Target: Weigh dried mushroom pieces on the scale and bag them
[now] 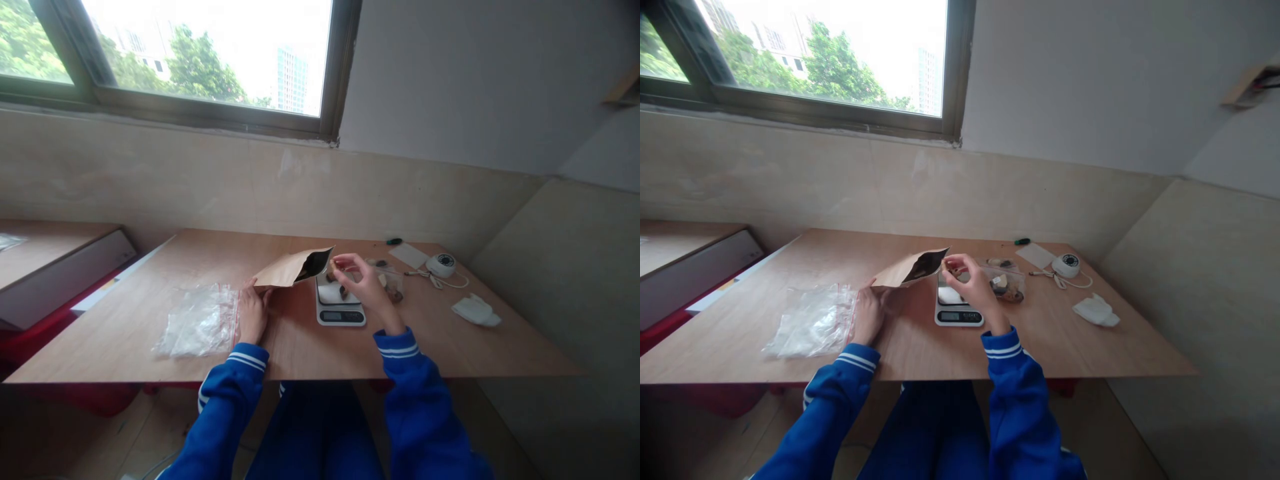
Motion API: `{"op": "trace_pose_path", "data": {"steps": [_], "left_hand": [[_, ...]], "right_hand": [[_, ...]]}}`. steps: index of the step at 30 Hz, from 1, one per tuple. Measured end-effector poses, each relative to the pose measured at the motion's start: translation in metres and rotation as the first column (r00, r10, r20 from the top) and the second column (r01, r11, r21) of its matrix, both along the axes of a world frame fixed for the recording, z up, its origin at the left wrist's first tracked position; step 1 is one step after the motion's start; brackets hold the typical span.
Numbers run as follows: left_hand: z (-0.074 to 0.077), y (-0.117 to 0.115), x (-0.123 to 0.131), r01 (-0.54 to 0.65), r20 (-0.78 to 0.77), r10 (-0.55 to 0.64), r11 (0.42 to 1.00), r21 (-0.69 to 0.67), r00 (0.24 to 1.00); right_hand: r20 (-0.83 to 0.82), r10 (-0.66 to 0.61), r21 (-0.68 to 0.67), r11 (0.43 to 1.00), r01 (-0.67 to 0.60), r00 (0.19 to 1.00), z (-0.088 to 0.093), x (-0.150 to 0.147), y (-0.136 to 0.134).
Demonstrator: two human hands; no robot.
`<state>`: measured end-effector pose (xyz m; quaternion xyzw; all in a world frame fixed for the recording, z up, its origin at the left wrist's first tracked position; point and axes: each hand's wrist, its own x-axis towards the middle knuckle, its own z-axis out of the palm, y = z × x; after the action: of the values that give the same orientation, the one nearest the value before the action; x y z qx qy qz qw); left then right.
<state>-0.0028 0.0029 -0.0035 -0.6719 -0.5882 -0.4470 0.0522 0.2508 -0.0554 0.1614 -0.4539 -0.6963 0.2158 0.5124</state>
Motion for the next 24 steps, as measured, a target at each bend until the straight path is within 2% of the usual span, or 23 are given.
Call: {"op": "trace_pose_path", "data": {"steps": [3,5,9,12,15,18,20,24], "left_hand": [[0.001,0.0,0.0,-0.01,-0.003,0.01,1.0,-0.01,1.0],[0.001,0.0,0.0,-0.014,-0.01,0.014,1.0,-0.013,1.0],[0.002,-0.001,0.0,-0.021,-0.016,0.021,1.0,-0.016,1.0],[0.003,-0.001,0.0,-0.024,-0.009,0.024,0.999,-0.022,1.0],[0.004,-0.001,0.0,-0.023,-0.008,0.023,0.999,-0.026,1.0],[0.003,-0.001,0.0,-0.02,0.008,0.02,1.0,-0.014,1.0],[0.002,0.0,0.0,-0.022,0.017,0.022,1.0,-0.009,1.0],[0.0,0.002,0.0,-0.029,0.014,0.029,1.0,-0.006,0.999]], "right_hand": [[-0.153,-0.138,0.0,0.99,0.139,0.979,-0.019,0.006,0.006],[-0.156,-0.178,-0.042,0.984,0.173,0.972,-0.035,0.008,0.011],[0.132,-0.176,-0.043,0.982,0.183,0.975,-0.069,0.006,0.023],[0.353,-0.215,-0.013,0.972,0.234,0.911,-0.089,0.002,0.028],[0.474,-0.209,-0.009,0.97,0.242,0.855,-0.101,-0.002,0.028],[0.506,-0.202,0.001,0.972,0.233,0.839,-0.105,-0.002,0.027],[0.469,-0.234,0.024,0.967,0.253,0.852,-0.099,-0.001,0.025],[0.262,-0.265,0.135,0.962,0.237,0.928,-0.064,-0.001,0.02]]}}
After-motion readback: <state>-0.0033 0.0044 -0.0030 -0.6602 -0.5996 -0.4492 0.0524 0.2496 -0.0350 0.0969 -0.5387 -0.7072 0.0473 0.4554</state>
